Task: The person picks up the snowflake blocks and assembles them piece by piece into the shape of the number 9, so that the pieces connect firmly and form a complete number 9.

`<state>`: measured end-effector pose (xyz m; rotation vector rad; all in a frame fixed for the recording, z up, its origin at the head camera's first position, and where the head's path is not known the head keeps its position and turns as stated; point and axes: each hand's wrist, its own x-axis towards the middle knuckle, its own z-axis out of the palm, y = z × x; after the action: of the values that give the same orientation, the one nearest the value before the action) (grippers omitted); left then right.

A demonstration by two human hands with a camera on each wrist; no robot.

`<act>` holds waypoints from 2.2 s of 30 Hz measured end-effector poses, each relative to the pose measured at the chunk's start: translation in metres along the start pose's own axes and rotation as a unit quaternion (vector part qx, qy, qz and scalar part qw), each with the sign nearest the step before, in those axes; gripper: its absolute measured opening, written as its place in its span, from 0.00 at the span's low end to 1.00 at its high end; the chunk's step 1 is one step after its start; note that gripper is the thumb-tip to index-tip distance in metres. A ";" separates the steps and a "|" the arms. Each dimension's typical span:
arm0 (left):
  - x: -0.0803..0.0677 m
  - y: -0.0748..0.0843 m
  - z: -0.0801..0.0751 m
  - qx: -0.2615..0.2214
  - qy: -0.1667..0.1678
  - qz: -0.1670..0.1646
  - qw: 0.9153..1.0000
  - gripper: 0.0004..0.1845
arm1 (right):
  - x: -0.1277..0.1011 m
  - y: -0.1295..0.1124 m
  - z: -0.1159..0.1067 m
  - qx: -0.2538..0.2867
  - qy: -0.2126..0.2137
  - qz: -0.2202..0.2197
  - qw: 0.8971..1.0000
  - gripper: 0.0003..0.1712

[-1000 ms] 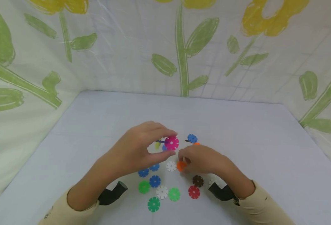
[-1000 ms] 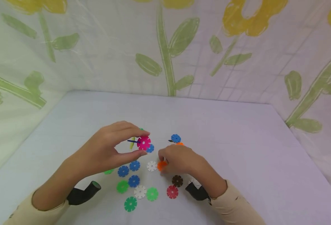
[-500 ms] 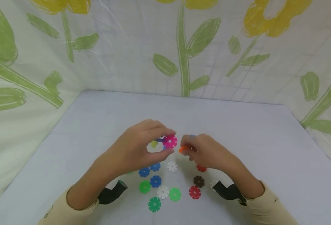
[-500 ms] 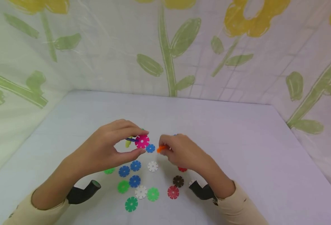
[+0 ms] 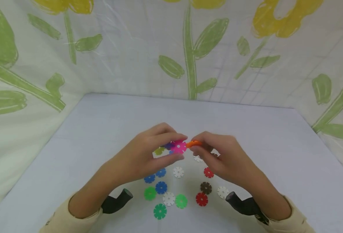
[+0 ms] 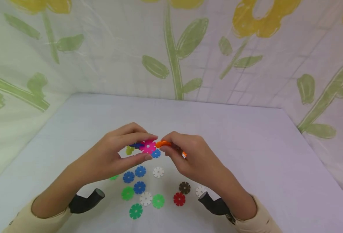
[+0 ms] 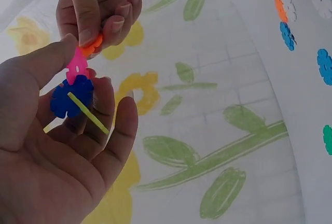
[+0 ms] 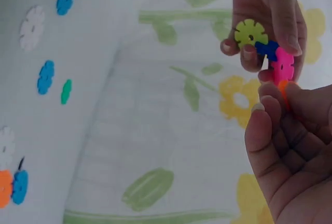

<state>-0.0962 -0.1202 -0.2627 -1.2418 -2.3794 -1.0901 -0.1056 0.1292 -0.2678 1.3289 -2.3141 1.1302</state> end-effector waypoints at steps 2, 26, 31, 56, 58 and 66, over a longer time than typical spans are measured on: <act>0.000 0.000 0.000 -0.010 -0.002 -0.001 1.000 0.23 | -0.001 0.000 0.000 -0.007 0.004 -0.003 1.000 0.17; 0.000 0.007 0.017 -0.030 -0.059 -0.053 0.996 0.21 | -0.003 -0.001 0.024 0.059 0.052 0.003 0.997 0.11; 0.000 0.007 0.017 -0.026 -0.062 -0.053 0.996 0.20 | -0.003 0.001 0.027 0.063 0.053 0.005 0.997 0.11; -0.001 0.003 0.001 -0.061 -0.043 -0.102 0.992 0.15 | 0.001 0.010 0.023 0.127 -0.021 0.022 0.991 0.13; -0.001 -0.001 0.001 -0.081 -0.038 -0.115 0.989 0.15 | 0.001 0.015 0.020 0.112 -0.034 0.040 0.992 0.16; -0.002 -0.014 0.001 -0.149 -0.020 -0.169 0.974 0.12 | -0.001 0.056 0.006 -0.016 -0.099 0.160 0.982 0.09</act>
<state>-0.1059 -0.1260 -0.2713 -0.9645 -2.5932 -1.5860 -0.1494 0.1414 -0.3008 1.1292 -2.7560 1.0842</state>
